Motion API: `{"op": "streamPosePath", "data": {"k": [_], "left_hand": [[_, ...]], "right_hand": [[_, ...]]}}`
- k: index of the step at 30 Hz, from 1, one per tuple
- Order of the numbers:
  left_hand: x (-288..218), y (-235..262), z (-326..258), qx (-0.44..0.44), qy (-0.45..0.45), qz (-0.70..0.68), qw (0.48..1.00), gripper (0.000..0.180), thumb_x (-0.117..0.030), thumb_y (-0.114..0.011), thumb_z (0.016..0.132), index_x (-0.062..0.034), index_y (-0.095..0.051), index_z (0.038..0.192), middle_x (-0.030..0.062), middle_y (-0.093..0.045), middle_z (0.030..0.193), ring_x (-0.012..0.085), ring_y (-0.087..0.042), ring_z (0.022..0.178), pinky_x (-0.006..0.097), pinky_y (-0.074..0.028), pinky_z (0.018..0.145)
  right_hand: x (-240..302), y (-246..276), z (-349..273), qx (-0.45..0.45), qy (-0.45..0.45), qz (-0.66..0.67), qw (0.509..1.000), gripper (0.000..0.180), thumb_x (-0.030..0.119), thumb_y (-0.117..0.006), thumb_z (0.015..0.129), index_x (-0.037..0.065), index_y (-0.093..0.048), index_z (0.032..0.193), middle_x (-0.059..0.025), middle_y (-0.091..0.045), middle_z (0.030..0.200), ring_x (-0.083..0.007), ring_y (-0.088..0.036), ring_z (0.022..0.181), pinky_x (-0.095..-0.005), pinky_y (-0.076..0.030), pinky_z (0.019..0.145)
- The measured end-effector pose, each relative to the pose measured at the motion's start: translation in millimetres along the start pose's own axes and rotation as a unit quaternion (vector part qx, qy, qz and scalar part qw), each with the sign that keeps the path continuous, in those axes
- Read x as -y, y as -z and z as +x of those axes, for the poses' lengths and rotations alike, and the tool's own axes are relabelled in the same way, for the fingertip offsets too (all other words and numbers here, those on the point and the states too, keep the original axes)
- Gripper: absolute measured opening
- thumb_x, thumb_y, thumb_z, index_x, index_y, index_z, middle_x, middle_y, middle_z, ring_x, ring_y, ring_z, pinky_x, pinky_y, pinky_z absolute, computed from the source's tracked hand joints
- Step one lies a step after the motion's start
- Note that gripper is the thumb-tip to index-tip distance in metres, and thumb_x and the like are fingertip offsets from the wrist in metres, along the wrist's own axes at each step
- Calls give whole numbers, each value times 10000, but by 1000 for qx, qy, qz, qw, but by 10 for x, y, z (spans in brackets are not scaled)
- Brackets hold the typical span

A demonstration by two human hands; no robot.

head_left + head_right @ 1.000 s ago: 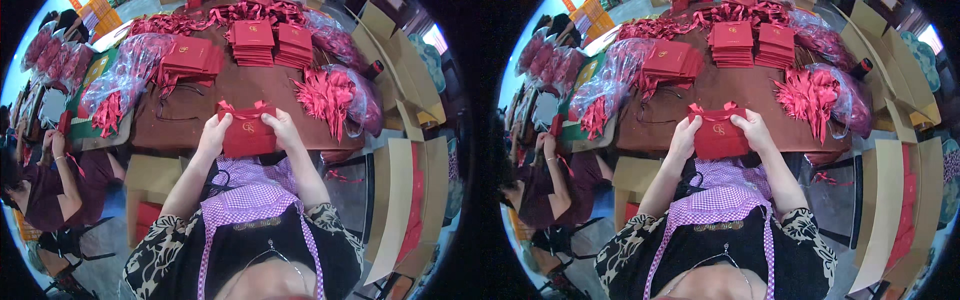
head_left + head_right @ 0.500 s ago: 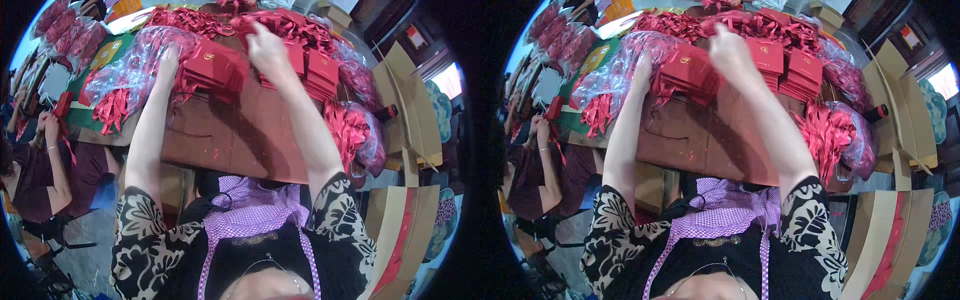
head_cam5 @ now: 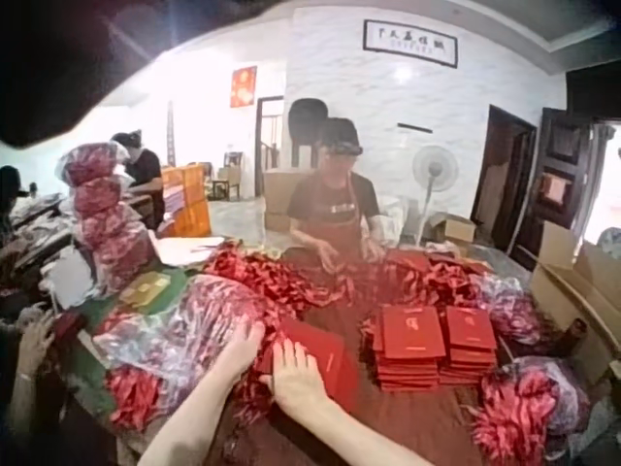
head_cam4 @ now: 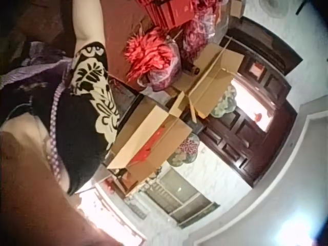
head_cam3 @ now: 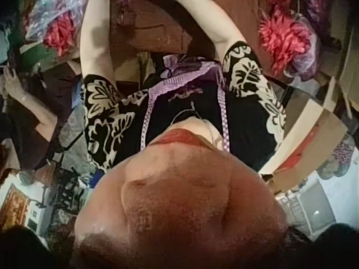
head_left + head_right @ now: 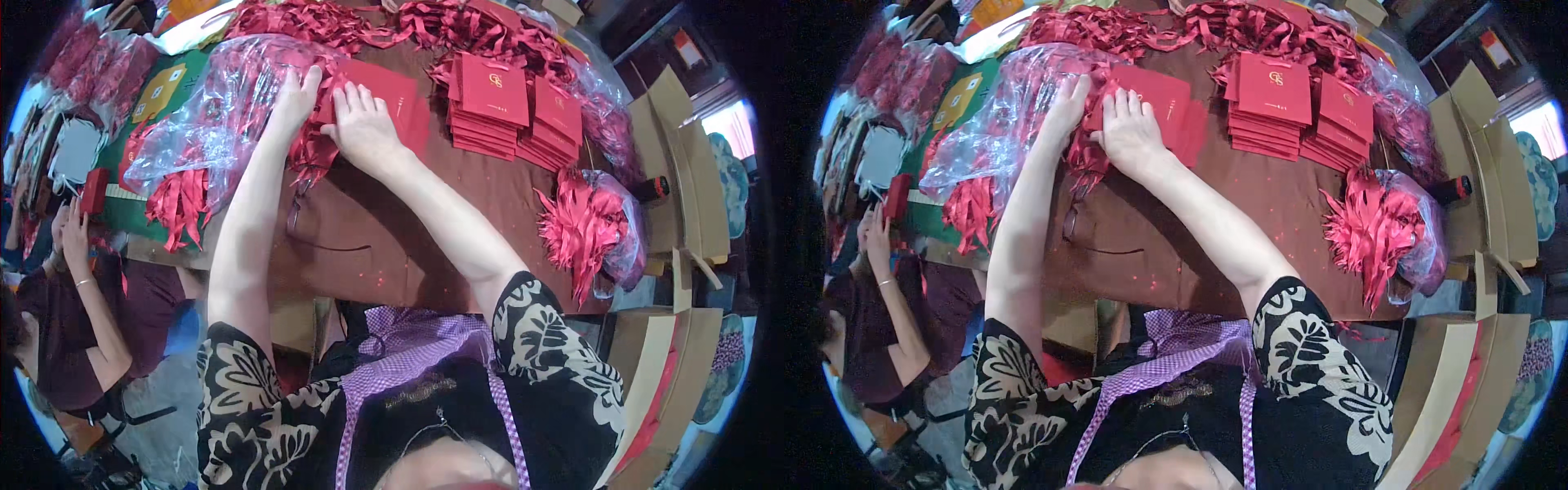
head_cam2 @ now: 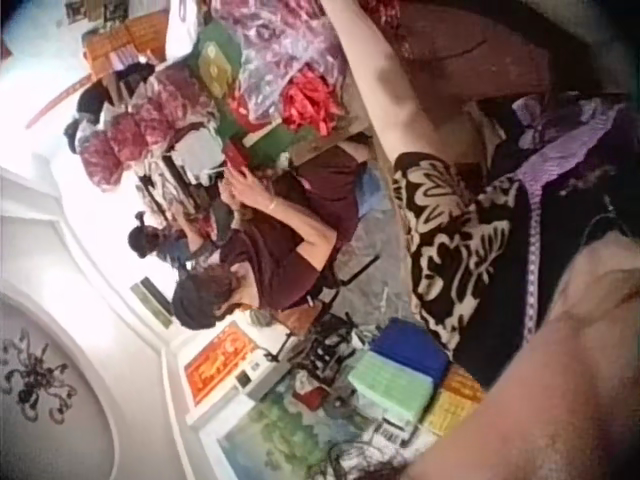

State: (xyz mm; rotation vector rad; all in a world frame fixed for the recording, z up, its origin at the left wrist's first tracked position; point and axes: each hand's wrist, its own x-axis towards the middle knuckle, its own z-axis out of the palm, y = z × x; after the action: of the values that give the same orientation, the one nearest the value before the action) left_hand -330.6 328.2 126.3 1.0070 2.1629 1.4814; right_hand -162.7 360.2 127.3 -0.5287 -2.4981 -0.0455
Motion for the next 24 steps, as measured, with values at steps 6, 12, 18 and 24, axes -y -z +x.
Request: {"op": "streamPosePath", "data": {"k": [6,12,18,24], "left_hand": [[-339,-142,-136,-108,-209,161,959,644,-447,-503,886,30,-384,1301,344,-428,1236,480,-443,1136,486,-370,954],[-276,-364,81,104,-46,195,974,969,-679,-512,775,144,-354,1262,375,-530,1121,461,-485,1146,433,-383,975],[-248,-459,153,246,37,23,968,915,-612,-615,766,131,-415,1260,243,-560,1179,292,-518,1144,373,-388,972],[-5,-517,211,277,54,51,958,913,-563,-640,783,86,-328,1344,203,-476,1298,250,-476,1187,331,-363,996]], "right_hand": [[-694,306,-427,-150,-165,188,957,478,255,-559,888,-42,-479,1254,-223,-523,1248,-360,-505,1145,-400,-394,973],[-1021,47,-812,-112,-516,537,658,581,429,-588,883,-43,-512,1213,-110,-590,1085,-193,-552,987,-332,-445,863],[-1079,103,-681,-56,-525,616,584,507,548,-679,769,75,-620,942,-16,-582,848,-132,-533,754,-359,-455,689],[-1152,-66,-599,-29,-586,598,546,554,490,-764,705,31,-622,979,-50,-579,885,-192,-523,800,-382,-462,728]]}}
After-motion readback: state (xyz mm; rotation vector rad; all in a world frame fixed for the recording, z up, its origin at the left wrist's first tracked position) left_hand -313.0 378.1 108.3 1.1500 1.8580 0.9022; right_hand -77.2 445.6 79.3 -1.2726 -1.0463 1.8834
